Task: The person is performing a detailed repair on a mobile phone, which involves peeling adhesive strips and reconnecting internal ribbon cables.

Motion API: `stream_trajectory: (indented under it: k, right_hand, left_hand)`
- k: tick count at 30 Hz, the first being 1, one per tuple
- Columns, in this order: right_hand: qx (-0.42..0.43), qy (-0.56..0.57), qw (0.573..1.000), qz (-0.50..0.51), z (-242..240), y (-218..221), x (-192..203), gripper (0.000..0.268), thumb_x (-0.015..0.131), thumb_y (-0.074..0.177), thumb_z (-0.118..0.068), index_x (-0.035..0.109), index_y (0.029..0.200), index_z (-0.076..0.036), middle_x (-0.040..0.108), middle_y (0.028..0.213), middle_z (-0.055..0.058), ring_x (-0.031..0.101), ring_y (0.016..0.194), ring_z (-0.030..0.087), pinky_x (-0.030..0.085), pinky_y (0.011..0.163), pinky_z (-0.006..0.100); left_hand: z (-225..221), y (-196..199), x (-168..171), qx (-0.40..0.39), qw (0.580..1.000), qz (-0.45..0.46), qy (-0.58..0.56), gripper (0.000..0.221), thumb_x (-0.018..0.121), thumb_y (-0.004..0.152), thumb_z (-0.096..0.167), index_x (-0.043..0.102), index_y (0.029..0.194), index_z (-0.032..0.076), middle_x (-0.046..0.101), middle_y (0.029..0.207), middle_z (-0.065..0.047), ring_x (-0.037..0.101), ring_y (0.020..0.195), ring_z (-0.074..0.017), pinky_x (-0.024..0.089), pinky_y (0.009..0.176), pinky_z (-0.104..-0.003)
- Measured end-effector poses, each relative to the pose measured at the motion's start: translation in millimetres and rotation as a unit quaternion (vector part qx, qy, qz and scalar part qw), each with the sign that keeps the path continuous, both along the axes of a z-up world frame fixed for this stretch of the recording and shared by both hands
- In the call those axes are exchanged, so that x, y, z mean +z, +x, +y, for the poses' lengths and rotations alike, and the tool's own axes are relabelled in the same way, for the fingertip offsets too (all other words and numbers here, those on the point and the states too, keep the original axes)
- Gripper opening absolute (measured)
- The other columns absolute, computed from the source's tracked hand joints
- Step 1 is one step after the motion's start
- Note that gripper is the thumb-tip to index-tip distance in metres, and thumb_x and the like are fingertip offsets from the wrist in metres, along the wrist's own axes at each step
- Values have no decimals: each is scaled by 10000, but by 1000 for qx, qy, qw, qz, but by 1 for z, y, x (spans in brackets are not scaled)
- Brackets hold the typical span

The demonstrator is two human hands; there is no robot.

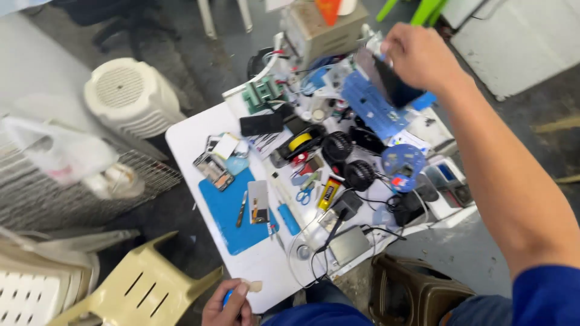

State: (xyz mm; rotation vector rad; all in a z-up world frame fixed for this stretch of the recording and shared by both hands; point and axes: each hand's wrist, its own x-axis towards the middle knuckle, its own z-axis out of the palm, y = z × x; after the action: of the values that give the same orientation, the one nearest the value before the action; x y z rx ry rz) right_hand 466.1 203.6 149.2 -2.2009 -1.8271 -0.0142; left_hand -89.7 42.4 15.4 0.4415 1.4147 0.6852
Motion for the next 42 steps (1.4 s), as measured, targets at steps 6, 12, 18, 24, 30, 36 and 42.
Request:
stream_trajectory:
  k: [6,12,18,24,30,36,42]
  right_hand:
    - [74,-137,972,176,-18,-184,-32,185,496,1038,-124,657,946,-125,707,928,44,675,875,189,549,848,377]
    - [56,-170,959,220,-32,-261,-195,285,559,1026,-194,581,781,-52,656,745,169,609,742,377,418,654,469]
    - [-50,-230,943,236,-22,-293,-243,236,543,1023,-174,726,982,-31,741,901,147,679,803,326,513,642,444]
    - [-83,-266,936,216,-14,-308,-244,178,548,1038,-67,705,1071,9,714,897,148,695,753,245,625,680,353]
    - [-3,-300,954,0,-44,-285,-268,241,522,972,-90,725,1013,34,650,1175,258,720,747,430,622,652,494]
    - [36,-356,933,-32,-77,-295,-311,530,500,884,99,459,1410,47,609,1229,281,725,843,471,621,595,542]
    - [8,-483,872,79,-69,-267,-296,432,573,970,-222,521,1378,-90,666,1173,180,647,1063,369,563,805,476]
  left_hand:
    - [-6,-9,3,28,995,-83,-48,123,711,935,66,684,985,-44,412,434,-173,335,343,-240,282,361,-369]
    - [-22,-38,-10,61,992,-89,-62,130,702,948,60,695,1004,-56,461,480,-163,367,366,-225,262,356,-353]
    - [-43,-72,-24,145,983,-43,-105,143,696,947,54,672,1058,-34,424,526,-175,345,392,-247,267,361,-380]
    - [-64,-118,-55,141,981,-33,-125,197,645,986,68,673,1178,34,493,647,-207,453,482,-336,339,437,-471]
    - [-66,-125,-72,154,980,-50,-117,228,669,961,108,677,1179,40,490,608,-181,412,448,-294,311,389,-448]
    - [-54,-128,-63,118,985,-51,-114,196,650,977,80,673,1162,18,488,610,-205,419,445,-314,299,400,-461]
    - [-51,-145,-74,71,990,-72,-95,246,619,994,140,656,1224,61,525,657,-181,451,471,-318,360,400,-490]
